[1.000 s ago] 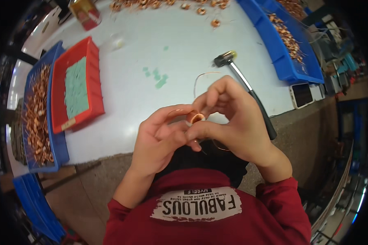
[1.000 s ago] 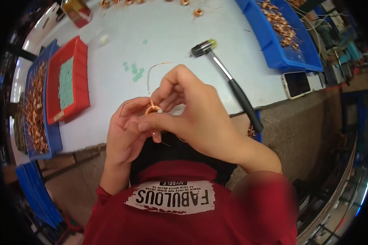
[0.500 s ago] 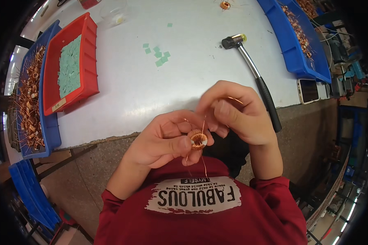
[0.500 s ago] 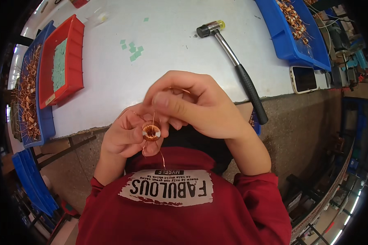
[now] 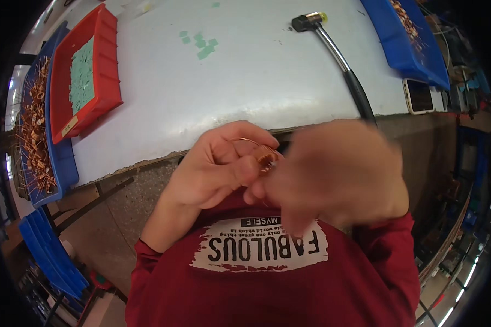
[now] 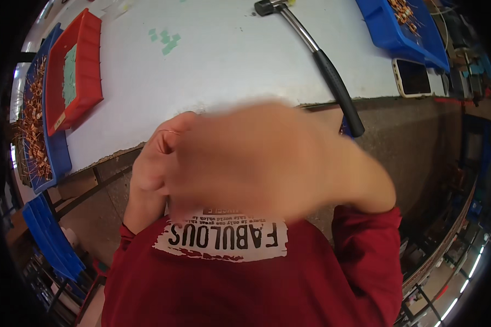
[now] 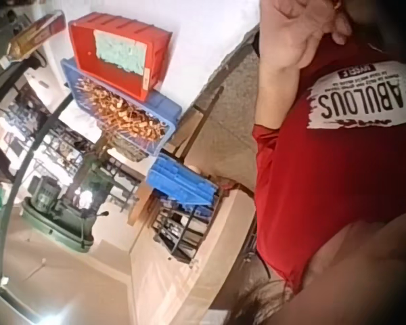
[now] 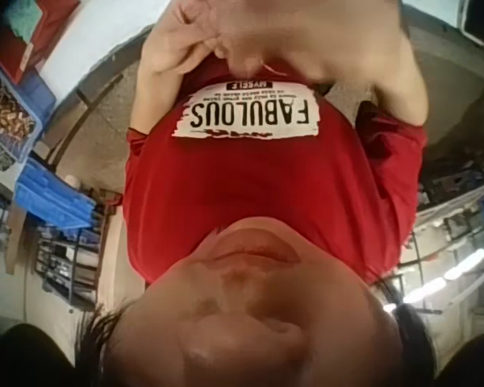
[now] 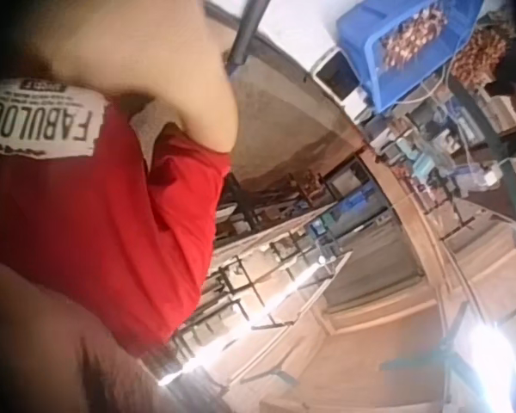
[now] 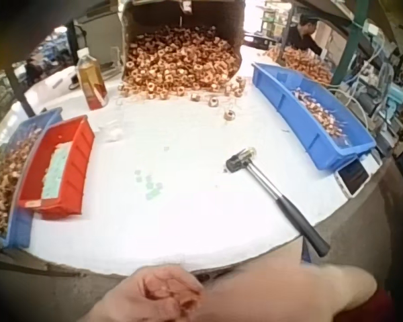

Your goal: Assembling small copper coil components by adding green insulators and tapping them with a mallet.

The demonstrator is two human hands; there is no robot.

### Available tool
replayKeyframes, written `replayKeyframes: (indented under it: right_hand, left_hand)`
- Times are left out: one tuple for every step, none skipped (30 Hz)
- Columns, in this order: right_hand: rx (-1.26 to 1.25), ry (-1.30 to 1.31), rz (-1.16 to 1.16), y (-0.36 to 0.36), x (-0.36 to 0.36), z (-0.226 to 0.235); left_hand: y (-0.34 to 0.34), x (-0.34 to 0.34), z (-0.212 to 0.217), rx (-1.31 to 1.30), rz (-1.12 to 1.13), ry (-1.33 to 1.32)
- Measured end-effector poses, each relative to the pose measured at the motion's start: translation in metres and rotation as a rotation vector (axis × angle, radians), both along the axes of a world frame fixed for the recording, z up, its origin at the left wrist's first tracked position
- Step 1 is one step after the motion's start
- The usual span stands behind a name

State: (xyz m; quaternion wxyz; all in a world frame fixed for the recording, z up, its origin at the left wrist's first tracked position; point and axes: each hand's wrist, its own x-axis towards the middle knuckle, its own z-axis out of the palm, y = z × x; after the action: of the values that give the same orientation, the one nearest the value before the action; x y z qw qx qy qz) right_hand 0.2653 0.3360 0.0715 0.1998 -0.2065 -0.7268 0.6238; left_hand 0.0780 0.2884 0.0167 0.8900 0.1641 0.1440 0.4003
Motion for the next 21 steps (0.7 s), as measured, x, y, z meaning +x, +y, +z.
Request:
replayKeyframes:
  right_hand:
    - [-0.090,0.002,-0.028,0.004,-0.003,-0.005]
    - [-0.186,0.007,-0.051,0.006,-0.006,-0.010]
    - [-0.282,0.012,-0.073,0.009,-0.009,-0.014]
    - [-0.379,0.018,-0.095,0.013,-0.011,-0.017]
    - [-0.472,0.022,-0.118,0.018,-0.013,-0.021]
    - [-0.565,0.026,-0.140,0.022,-0.014,-0.024]
    - [-0.658,0.030,-0.162,0.022,-0.016,-0.027]
    - [-0.751,0.035,-0.184,0.022,-0.016,-0.030]
    - [-0.843,0.040,-0.207,0.021,-0.017,-0.031]
    - [-0.844,0.041,-0.211,0.021,-0.019,-0.031]
    - [-0.758,0.038,-0.270,0.020,-0.020,-0.030]
    - [-0.672,0.034,-0.329,0.019,-0.021,-0.027]
    - [-0.585,0.029,-0.387,0.017,-0.022,-0.025]
    - [-0.497,0.024,-0.444,0.015,-0.022,-0.023]
    - [-0.413,0.030,-0.502,0.014,-0.019,-0.023]
    - [-0.328,0.037,-0.558,0.012,-0.014,-0.022]
    - [-0.326,0.038,-0.553,0.007,-0.009,-0.023]
    - [-0.138,0.118,-0.568,0.000,-0.003,-0.026]
    - [0.051,0.198,-0.577,-0.007,0.002,-0.028]
    - [0.133,0.200,-0.499,-0.014,0.011,-0.028]
    - [0.214,0.202,-0.421,-0.020,0.016,-0.026]
  left_hand:
    - [0.001,0.000,-0.003,0.003,-0.009,-0.039]
    - [-0.002,0.000,-0.004,0.001,-0.012,-0.074]
    - [-0.004,-0.001,-0.006,-0.003,-0.014,-0.110]
    - [-0.007,-0.001,-0.007,-0.007,-0.015,-0.145]
    - [-0.007,0.000,-0.009,-0.016,-0.020,-0.146]
    - [-0.007,0.000,-0.011,0.001,-0.021,-0.142]
    - [-0.007,0.001,-0.013,0.019,-0.021,-0.138]
    - [-0.007,0.002,-0.014,0.037,-0.022,-0.134]
    - [-0.006,0.002,-0.015,0.055,-0.023,-0.130]
    - [-0.006,0.002,-0.016,0.054,-0.027,-0.131]
    - [-0.006,0.002,-0.016,0.068,-0.012,-0.139]
    - [-0.005,0.001,-0.016,0.082,0.002,-0.147]
    - [-0.005,0.000,-0.015,0.096,0.017,-0.156]
    - [-0.004,0.000,-0.014,0.110,0.032,-0.164]
    - [-0.003,-0.002,-0.014,0.111,0.031,-0.167]
    - [-0.003,-0.003,-0.014,0.111,0.083,-0.162]
    - [-0.002,-0.006,-0.013,0.112,0.140,-0.155]
    - [-0.002,-0.009,-0.012,0.112,0.197,-0.147]
    - [-0.001,-0.011,-0.012,0.113,0.257,-0.139]
    - [-0.001,-0.011,-0.011,0.115,0.258,-0.142]
    - [0.001,-0.012,-0.011,0.116,0.260,-0.123]
